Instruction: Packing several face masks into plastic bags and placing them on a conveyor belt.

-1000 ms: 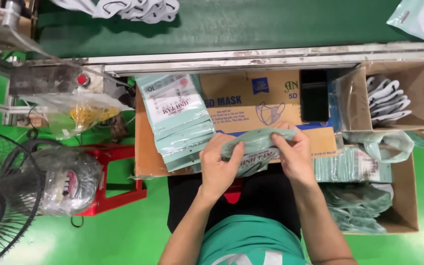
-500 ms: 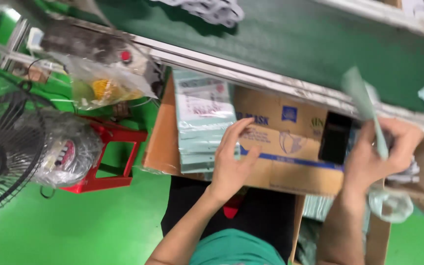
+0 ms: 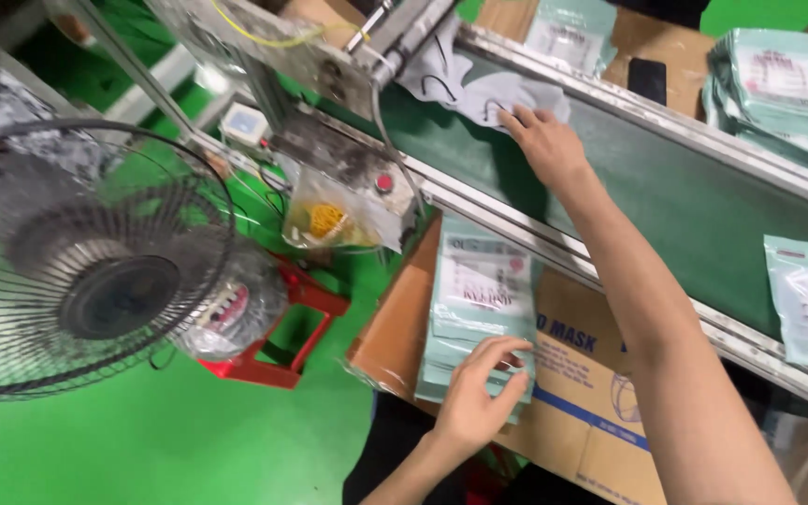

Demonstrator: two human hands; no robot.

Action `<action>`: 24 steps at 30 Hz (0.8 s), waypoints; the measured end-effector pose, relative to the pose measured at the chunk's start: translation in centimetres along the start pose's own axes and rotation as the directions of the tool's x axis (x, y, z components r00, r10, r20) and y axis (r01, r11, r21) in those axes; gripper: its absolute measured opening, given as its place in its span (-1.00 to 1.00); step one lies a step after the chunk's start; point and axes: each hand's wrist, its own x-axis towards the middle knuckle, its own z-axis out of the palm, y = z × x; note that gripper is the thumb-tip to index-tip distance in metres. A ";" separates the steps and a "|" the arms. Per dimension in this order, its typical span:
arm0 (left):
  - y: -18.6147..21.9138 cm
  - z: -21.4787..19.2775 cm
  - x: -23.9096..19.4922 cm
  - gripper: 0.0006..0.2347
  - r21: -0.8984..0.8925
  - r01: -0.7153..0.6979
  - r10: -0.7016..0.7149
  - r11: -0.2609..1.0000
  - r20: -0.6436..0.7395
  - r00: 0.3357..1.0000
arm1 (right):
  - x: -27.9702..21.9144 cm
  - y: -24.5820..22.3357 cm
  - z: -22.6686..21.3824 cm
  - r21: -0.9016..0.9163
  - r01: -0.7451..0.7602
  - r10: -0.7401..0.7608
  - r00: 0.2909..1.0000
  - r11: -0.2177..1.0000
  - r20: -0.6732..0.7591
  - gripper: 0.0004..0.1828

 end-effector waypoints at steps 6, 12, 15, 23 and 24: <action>3.7 -1.8 3.7 -0.41 0.610 -0.369 0.542 0.702 -0.121 0.832 | -10.8 -4.7 -7.6 0.110 0.040 -0.041 0.999 0.993 0.009 -0.65; -4.5 4.6 5.9 -0.55 0.510 -0.463 0.517 0.725 0.041 0.855 | -30.3 -12.2 -19.9 0.536 -0.261 0.260 0.962 0.803 0.080 -0.36; -4.8 8.9 4.0 -0.62 0.175 -0.348 0.335 0.921 0.102 0.937 | -36.4 -12.4 -17.4 0.832 -0.100 0.542 0.799 0.546 -0.260 -0.03; -7.9 12.8 -0.2 -0.27 0.306 -0.423 0.355 0.853 0.253 0.900 | -42.1 -13.8 -9.1 0.825 -0.477 0.680 0.715 0.302 0.164 -0.10; -7.6 12.3 -0.5 -0.38 0.275 -0.359 0.296 0.892 0.245 0.923 | -41.1 -13.9 -9.7 0.891 -0.372 0.645 0.753 0.260 0.127 -0.11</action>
